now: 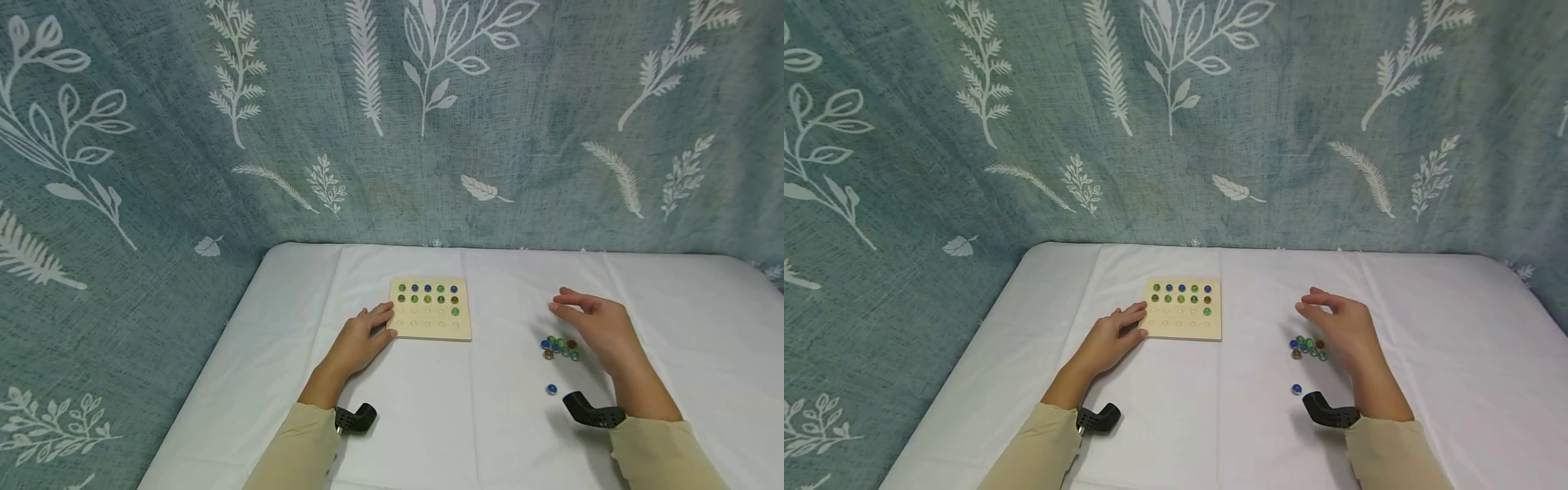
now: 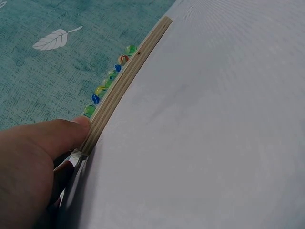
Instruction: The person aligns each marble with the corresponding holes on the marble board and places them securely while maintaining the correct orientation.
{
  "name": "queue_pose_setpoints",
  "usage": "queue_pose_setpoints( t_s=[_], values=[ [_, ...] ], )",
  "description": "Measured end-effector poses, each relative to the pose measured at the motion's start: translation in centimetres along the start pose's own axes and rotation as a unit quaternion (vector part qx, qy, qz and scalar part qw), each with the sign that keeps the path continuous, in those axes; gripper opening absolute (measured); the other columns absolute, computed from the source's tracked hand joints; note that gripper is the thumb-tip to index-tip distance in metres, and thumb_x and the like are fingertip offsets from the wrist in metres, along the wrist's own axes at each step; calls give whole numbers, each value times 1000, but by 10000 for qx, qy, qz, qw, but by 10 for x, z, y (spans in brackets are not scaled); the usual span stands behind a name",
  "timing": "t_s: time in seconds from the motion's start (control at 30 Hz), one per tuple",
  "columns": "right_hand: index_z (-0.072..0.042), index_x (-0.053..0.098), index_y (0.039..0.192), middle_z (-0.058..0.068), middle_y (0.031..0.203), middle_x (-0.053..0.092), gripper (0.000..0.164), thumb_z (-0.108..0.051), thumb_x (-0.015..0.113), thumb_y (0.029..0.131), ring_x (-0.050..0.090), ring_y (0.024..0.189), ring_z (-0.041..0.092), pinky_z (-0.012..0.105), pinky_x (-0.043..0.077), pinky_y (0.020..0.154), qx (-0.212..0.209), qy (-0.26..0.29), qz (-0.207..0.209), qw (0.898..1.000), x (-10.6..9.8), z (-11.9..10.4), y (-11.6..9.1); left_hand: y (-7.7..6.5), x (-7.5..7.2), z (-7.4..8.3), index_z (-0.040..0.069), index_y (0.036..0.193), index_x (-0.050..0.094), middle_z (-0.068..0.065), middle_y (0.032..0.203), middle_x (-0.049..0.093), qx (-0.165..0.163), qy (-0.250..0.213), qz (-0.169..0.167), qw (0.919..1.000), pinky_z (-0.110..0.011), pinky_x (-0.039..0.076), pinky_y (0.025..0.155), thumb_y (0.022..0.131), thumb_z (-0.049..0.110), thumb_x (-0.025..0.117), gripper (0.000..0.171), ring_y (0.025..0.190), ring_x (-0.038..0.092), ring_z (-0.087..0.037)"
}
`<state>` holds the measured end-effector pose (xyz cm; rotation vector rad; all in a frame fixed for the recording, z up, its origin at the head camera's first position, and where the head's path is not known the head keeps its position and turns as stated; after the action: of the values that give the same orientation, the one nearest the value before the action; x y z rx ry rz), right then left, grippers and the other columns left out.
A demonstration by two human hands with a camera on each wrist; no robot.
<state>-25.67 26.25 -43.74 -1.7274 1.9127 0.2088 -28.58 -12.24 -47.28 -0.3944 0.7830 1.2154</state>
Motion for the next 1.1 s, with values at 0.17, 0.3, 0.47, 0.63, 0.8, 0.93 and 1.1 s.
queue_pose_setpoints(
  t_s=[0.17, 0.3, 0.47, 0.63, 0.8, 0.93, 1.1],
  values=[
    [0, 60, 132, 14, 158, 32, 64, -51, 63, 92, 19, 148, 42, 63, 26, 115, -298, -481, -246, 9981, -4, 19, 1, -1, 1, 0, 10, 141, 55, 5, 152, 46, -64, 25, -12, 10000, -43, 27, 122, 95, 27, 66, 50, 144, 36, -31],
    [2, 63, 126, 19, 157, 33, 58, -46, 66, 92, 20, 147, 44, 65, 24, 115, -527, -740, -406, 9950, 2, 26, 3, -3, 1, 0, 11, 141, 55, 6, 152, 45, -97, 13, -18, 10000, -45, 28, 122, 96, 27, 66, 50, 144, 35, -32],
    [2, 66, 118, 20, 158, 31, 51, -40, 70, 90, 13, 149, 45, 66, 18, 117, -612, -853, -459, 9934, 6, 28, 4, -3, 0, 1, 10, 141, 55, 5, 152, 45, -75, 8, -2, 10000, -44, 27, 122, 95, 26, 66, 49, 144, 35, -30],
    [0, 68, 112, 18, 158, 30, 45, -38, 72, 89, 11, 149, 44, 66, 16, 117, -586, -926, -481, 9928, 7, 30, 3, -2, 1, 2, 10, 141, 55, 5, 152, 46, -54, -16, -26, 10000, -44, 27, 122, 96, 26, 66, 49, 144, 36, -29],
    [-1, 71, 108, 17, 158, 31, 41, -37, 71, 89, 12, 149, 45, 66, 16, 117, -693, -1127, -467, 9901, 8, 29, 1, -2, 2, 0, 11, 141, 54, 6, 152, 45, -106, -18, -54, 9999, -44, 27, 122, 96, 28, 65, 50, 145, 35, -30],
    [0, 72, 107, 18, 158, 30, 41, -37, 70, 90, 12, 149, 45, 66, 16, 117, -786, -1185, -477, 9887, 8, 29, 1, -1, 2, 0, 12, 141, 55, 6, 152, 45, -111, -9, -46, 9999, -44, 27, 122, 96, 27, 66, 50, 145, 35, -31],
    [0, 73, 106, 19, 158, 29, 41, -37, 70, 90, 11, 149, 45, 66, 16, 117, -846, -1271, -447, 9873, 9, 27, 0, -1, 1, 1, 12, 141, 55, 7, 152, 45, -133, 3, -51, 9999, -44, 28, 122, 96, 27, 66, 50, 145, 35, -30]
  ],
)
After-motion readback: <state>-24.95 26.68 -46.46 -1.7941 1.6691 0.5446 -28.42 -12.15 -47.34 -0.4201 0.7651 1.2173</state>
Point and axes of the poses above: each hand's wrist, its own y-axis towards the middle knuckle, its own x-axis out of the palm, z = x × y, the point moved 8 cm from there along y, towards the middle knuckle
